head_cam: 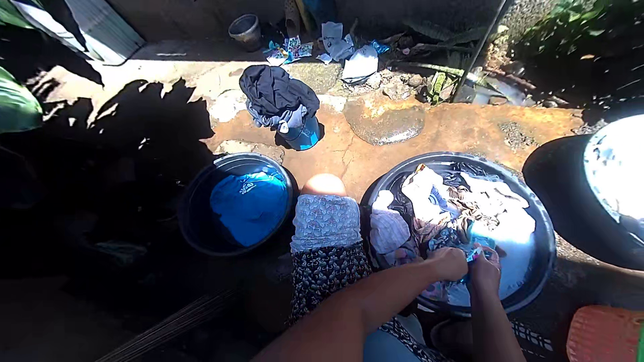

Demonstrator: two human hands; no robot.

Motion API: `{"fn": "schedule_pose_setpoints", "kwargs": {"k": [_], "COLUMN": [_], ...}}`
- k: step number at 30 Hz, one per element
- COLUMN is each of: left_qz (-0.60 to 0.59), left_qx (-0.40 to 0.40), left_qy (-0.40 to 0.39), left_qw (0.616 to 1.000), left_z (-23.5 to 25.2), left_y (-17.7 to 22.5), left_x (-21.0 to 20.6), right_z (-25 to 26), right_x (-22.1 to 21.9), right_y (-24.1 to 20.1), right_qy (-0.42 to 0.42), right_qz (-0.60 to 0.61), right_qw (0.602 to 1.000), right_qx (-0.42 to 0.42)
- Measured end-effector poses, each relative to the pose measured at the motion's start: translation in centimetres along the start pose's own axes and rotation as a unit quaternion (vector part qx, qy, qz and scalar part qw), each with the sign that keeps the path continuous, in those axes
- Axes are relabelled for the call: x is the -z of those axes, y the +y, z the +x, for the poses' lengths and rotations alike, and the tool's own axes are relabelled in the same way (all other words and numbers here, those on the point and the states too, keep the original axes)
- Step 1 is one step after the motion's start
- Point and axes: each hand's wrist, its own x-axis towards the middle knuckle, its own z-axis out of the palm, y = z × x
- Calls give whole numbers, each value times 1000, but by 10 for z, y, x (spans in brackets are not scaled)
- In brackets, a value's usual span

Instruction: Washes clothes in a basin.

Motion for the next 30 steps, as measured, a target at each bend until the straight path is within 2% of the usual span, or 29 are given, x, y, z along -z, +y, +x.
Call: {"fn": "schedule_pose_setpoints", "kwargs": {"k": [2, 5, 8, 10, 13, 15, 17, 20, 23, 26, 28, 30], "left_qz": [-21, -47, 19, 92, 133, 90, 14, -98, -235, -363, -419, -455], "left_qx": [-12, -30, -65, -93, -107, -100, -104, -161, -226, -227, -234, -216], "left_qy": [22, 29, 31, 31, 42, 51, 64, 107, 203, 279, 351, 433], "left_qw": [999, 998, 997, 991, 984, 990, 992, 976, 923, 859, 804, 748], "left_z": [-6, -11, -16, -20, -22, -20, -19, -22, -31, -96, -152, -204], "left_y": [6, 14, 21, 25, 26, 23, 20, 19, 14, -14, -68, -143], "left_x": [-2, 0, 5, 11, 20, 29, 48, 91, 142, 210, 244, 260], "right_z": [6, 7, 8, 13, 24, 26, 27, 35, 36, 39, 40, 40], "right_x": [2, 2, 5, 10, 21, 25, 32, 45, 52, 50, 46, 47], "right_y": [-3, -16, -19, -16, -13, -17, -22, -17, -9, 0, 5, 5], "right_qy": [6, 27, 34, 4, -37, -22, -56, -82, -71, -42, -21, 7], "right_qz": [-42, -15, 69, 141, 147, 113, 125, 132, 96, 100, 105, 105], "right_qw": [998, 999, 997, 990, 987, 991, 988, 983, 982, 978, 974, 970], "right_qx": [41, 10, -10, -26, -58, -66, -72, -102, -148, -180, -202, -218]}}
